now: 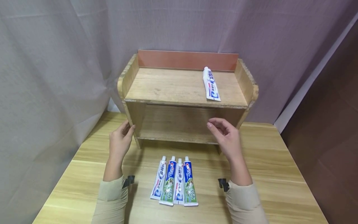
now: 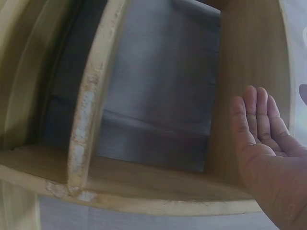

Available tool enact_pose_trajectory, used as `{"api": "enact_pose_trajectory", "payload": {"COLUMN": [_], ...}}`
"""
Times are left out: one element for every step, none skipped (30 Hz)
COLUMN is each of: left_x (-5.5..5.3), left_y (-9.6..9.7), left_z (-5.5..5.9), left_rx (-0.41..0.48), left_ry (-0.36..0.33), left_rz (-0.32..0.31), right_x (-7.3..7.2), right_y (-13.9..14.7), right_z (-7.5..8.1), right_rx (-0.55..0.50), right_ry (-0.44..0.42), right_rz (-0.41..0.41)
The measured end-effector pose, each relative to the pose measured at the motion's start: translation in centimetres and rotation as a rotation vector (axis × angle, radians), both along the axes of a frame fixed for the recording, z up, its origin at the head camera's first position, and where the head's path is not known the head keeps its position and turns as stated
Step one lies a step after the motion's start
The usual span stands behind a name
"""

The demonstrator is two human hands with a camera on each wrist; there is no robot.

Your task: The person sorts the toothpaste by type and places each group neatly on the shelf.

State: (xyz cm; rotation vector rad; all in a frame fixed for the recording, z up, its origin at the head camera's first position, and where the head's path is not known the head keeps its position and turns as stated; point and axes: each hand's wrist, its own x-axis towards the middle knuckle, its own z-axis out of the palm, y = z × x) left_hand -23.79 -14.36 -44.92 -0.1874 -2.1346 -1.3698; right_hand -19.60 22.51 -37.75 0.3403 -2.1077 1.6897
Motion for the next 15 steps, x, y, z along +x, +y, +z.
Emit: {"api": "enact_pose_trajectory", "payload": {"left_x": [0.0,-0.1,-0.1,-0.1,-0.1,-0.1,0.0,0.0,0.0,0.0,0.0,0.0,0.1,0.0,0.1], "left_y": [0.0,0.0,0.0,0.0,0.0,0.0,0.0,0.0,0.0,0.0,0.0,0.0,0.0,0.0,0.0], "left_z": [0.0,0.0,0.0,0.0,0.0,0.0,0.0,0.0,0.0,0.1,0.0,0.0,0.0,0.0,0.0], "left_rx": [0.000,0.001,0.003,0.005,0.007,0.010,0.011,0.012,0.013,0.014,0.015,0.017,0.017,0.017,0.016], "left_ry": [0.000,0.000,0.001,0.003,0.002,0.001,0.000,-0.002,-0.003,-0.004,-0.005,-0.005,-0.004,-0.005,-0.006], "left_rz": [0.000,-0.001,-0.002,-0.003,-0.005,-0.007,-0.007,-0.008,-0.009,-0.010,-0.010,-0.011,-0.011,-0.011,-0.011], "right_x": [0.0,-0.1,-0.1,-0.1,0.0,0.0,0.0,0.1,0.1,0.2,0.2,0.2,0.3,0.3,0.4], "right_y": [0.0,0.0,0.0,0.0,0.0,0.0,-0.1,-0.1,-0.1,-0.1,-0.1,-0.2,-0.2,-0.2,-0.3], "right_z": [-0.2,-0.3,-0.5,-0.6,-0.7,-0.8,-0.9,-1.0,-1.1,-1.2,-1.3,-1.5,-1.6,-1.7,-1.8], "right_rx": [0.010,0.015,0.021,0.022,0.022,0.022,0.020,0.022,0.022,0.026,0.028,0.030,0.031,0.036,0.041], "right_ry": [0.000,0.001,0.002,0.001,-0.001,-0.004,-0.008,-0.012,-0.017,-0.021,-0.026,-0.030,-0.034,-0.038,-0.043], "right_rz": [0.003,0.007,0.012,0.018,0.023,0.026,0.029,0.028,0.028,0.028,0.026,0.026,0.027,0.027,0.028]}}
